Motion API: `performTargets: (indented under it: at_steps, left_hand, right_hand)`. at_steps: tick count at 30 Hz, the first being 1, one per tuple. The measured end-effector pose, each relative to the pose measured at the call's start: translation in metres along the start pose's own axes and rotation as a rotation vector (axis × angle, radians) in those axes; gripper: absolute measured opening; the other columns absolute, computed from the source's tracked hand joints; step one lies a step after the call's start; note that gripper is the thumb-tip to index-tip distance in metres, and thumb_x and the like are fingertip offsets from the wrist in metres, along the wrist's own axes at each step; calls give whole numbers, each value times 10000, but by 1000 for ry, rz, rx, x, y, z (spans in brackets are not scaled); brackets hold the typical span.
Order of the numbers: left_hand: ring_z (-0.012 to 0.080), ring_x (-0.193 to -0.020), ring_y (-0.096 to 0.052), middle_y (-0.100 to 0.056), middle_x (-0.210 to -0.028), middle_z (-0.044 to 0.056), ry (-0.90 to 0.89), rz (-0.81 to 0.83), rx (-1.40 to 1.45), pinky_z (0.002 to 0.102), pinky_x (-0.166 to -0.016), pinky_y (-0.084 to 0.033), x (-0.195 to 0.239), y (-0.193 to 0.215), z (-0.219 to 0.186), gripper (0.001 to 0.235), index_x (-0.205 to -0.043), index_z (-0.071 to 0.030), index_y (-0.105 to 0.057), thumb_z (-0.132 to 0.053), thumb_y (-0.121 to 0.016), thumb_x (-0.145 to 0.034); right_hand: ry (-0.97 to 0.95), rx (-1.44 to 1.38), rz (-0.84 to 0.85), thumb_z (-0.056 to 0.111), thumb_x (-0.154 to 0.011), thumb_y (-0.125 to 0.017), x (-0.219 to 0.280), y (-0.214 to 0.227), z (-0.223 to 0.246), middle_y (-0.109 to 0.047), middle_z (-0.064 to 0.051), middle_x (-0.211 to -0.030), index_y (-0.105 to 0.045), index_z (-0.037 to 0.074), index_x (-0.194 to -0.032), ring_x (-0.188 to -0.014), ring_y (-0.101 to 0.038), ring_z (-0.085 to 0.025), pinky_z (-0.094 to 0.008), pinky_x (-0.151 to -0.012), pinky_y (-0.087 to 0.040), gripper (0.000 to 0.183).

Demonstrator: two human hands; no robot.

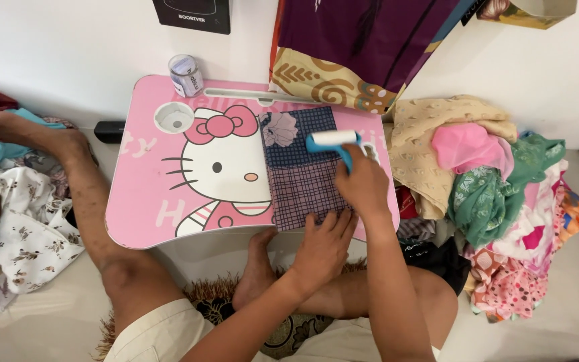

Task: The person uses a lint roller to clean a small checkered piece of fabric placed on a pink Hello Kitty lap desk. They repeatedly roll the adhesive roller over the fabric, fold it, and place it into a clear plastic bag.

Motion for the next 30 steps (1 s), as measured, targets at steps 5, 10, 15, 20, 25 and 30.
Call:
performTargets:
  at_steps: [5, 10, 15, 20, 25, 30]
  left_hand:
    - [319, -1182, -470, -551, -1400, 193, 13, 68, 54, 564, -921, -342, 3, -4, 0, 788, -1420, -7, -550, -263, -838, -733]
    - [330, -1231, -462, -552, -1422, 202, 20, 66, 34, 587, -960, -319, 3, 4, -4, 767, -1422, 9, -553, -256, -825, -755]
    - [291, -1294, -480, -514, -1537, 137, 70, 48, -172, 554, -1004, -390, 8, -4, -5, 704, -1467, -44, -539, -338, -659, -839]
    - [306, -1290, -470, -521, -1496, 149, 57, 15, -170, 556, -964, -413, 6, 4, -5, 618, -1440, -30, -556, -297, -600, -885]
    - [305, -1286, -473, -530, -1490, 144, 64, -4, -152, 540, -935, -402, 6, 7, -4, 639, -1391, -43, -584, -291, -683, -810]
    - [291, -1252, -503, -549, -1465, 149, 64, 22, -120, 512, -920, -392, 4, 11, -3, 740, -1408, -5, -563, -343, -713, -767]
  right_hand:
    - [66, -9, -24, 278, -941, -600, -72, -30, -1, -743, -196, -996, -660, 191, -1317, -976, -719, -471, -590, -853, -558, 390]
    - [61, -4, -16, 365, -936, -622, -56, -7, -2, -753, -180, -1027, -668, 281, -1307, -1029, -702, -474, -592, -900, -546, 383]
    - [-4, -84, 50, 225, -953, -537, 71, 54, 6, -761, -96, -1191, -626, 152, -1383, -954, -721, -381, -490, -816, -530, 444]
    - [-191, 5, 154, 310, -943, -528, 116, 33, -19, -783, -97, -956, -610, 267, -1390, -799, -720, -374, -495, -699, -539, 456]
    - [-83, -31, 110, 294, -949, -535, 55, 14, -10, -772, -96, -1094, -616, 203, -1383, -958, -712, -386, -517, -773, -539, 451]
    - [55, 2, 50, 241, -933, -532, -43, -17, 6, -728, -190, -942, -624, 174, -1324, -857, -680, -454, -590, -645, -514, 407]
Point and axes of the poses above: each hand's wrist, its own x-axis away from the middle knuckle, its own y-axis out of the back of the hand, z = x × y, the point moved 10 cm from there along -x, towards the middle knuckle
